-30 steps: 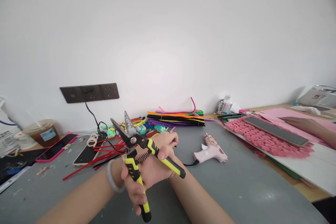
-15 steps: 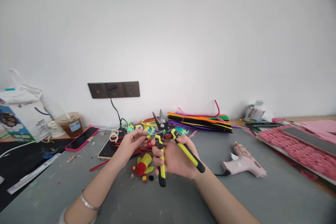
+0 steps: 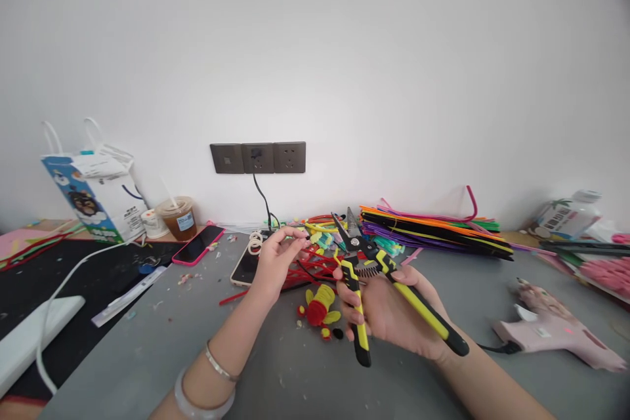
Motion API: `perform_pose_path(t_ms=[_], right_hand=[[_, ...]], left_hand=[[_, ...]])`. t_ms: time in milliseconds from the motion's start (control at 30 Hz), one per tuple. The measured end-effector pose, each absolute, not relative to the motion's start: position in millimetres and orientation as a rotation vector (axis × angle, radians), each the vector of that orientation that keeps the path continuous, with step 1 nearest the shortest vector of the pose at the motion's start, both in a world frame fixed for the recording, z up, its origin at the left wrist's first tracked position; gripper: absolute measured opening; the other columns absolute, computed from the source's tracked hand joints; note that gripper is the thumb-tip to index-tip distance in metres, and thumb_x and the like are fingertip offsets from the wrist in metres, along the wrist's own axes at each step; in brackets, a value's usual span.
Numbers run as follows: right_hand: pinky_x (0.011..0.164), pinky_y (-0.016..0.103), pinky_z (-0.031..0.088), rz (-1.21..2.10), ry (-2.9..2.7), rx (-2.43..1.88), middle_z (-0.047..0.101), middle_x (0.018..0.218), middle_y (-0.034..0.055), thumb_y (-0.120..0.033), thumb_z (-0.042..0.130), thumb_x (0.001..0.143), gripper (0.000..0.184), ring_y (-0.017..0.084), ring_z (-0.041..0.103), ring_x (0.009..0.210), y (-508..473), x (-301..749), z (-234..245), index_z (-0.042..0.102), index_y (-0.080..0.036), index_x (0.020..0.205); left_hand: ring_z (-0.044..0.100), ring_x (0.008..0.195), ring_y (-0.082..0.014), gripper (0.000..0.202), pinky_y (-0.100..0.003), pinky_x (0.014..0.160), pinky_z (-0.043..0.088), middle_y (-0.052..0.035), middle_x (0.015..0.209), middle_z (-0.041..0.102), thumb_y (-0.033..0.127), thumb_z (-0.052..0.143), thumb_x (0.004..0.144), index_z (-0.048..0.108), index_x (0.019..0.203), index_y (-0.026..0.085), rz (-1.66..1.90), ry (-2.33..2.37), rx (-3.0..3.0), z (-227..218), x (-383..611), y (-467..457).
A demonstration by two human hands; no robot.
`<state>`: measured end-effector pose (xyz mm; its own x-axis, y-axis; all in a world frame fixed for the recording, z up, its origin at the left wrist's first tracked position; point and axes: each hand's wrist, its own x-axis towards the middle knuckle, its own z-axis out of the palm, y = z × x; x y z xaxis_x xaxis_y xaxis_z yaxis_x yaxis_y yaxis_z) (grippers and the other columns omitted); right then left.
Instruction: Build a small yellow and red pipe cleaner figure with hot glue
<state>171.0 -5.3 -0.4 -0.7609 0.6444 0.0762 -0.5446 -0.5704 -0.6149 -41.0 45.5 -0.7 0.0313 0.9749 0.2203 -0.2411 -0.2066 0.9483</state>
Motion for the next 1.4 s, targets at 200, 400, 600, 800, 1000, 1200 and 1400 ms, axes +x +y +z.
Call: perform_pose_path(t_ms=[200,400,600,800,1000,1200,1400], right_hand=[[0.081,0.047,0.048,2.287,-0.855,-0.247,0.056,0.086,0.0077,-0.044,0.056,0.072,0.044,0.023,0.054,0.074,-7.5,169.3,0.5,0.054,-0.019,0.108],[0.084,0.046,0.046,2.312,-0.850,-0.307,0.056,0.086,0.0067,-0.044,0.059,0.069,0.043,0.023,0.057,0.077,-8.0,168.3,5.4,0.057,-0.018,0.104],[0.083,0.046,0.047,2.321,-0.911,-0.273,0.057,0.089,0.0068,-0.043,0.061,0.071,0.045,0.022,0.057,0.077,-10.1,166.9,3.9,0.056,-0.018,0.108],[0.081,0.045,0.049,2.373,-1.033,-0.307,0.054,0.086,0.0051,-0.043,0.059,0.078,0.040,0.021,0.056,0.073,-8.7,173.1,-0.7,0.054,-0.019,0.109],[0.074,0.041,0.051,2.377,-1.219,-0.366,0.053,0.084,0.0034,-0.041,0.056,0.084,0.037,0.017,0.056,0.065,-7.8,180.3,2.4,0.053,-0.016,0.111],[0.072,0.037,0.050,2.365,-1.244,-0.498,0.053,0.083,0.0019,-0.043,0.059,0.082,0.040,0.015,0.054,0.063,-7.7,180.0,0.1,0.053,-0.016,0.111],[0.068,0.034,0.048,2.401,-1.247,-0.621,0.057,0.081,0.0019,-0.047,0.062,0.081,0.044,0.016,0.055,0.063,-7.3,179.0,0.4,0.052,-0.018,0.112]], left_hand=[[0.062,0.063,-0.0118,0.031,-0.025,0.055,0.057,0.0001,0.083,0.067,0.045,0.076,0.074,0.061,0.086,0.021,1.448,0.878,1.164,3.2,-39.4,42.8],[0.071,0.080,-0.0198,0.035,-0.031,0.067,0.061,-0.0047,0.086,0.074,0.046,0.079,0.070,0.066,0.088,0.019,1.459,0.903,1.144,-1.1,-40.0,46.7],[0.074,0.083,-0.0224,0.034,-0.031,0.066,0.062,-0.0029,0.080,0.075,0.042,0.082,0.068,0.062,0.085,0.020,1.465,0.937,1.160,-3.3,-43.3,48.1],[0.074,0.084,-0.0238,0.030,-0.030,0.065,0.061,-0.0056,0.081,0.075,0.041,0.079,0.068,0.069,0.086,0.018,1.442,1.027,1.230,-4.5,-45.9,50.0],[0.066,0.062,-0.0177,0.025,-0.026,0.050,0.054,-0.0011,0.066,0.069,0.041,0.074,0.072,0.065,0.079,0.019,1.408,1.090,1.315,-0.4,-41.9,45.9],[0.057,0.049,-0.0132,0.023,-0.024,0.047,0.049,-0.0004,0.063,0.065,0.040,0.069,0.075,0.062,0.074,0.018,1.428,1.193,1.436,1.7,-39.3,41.7],[0.064,0.067,-0.0175,0.015,-0.024,0.053,0.050,-0.0028,0.074,0.067,0.034,0.063,0.079,0.064,0.078,0.019,1.489,1.262,1.596,-2.3,-39.8,42.6]])
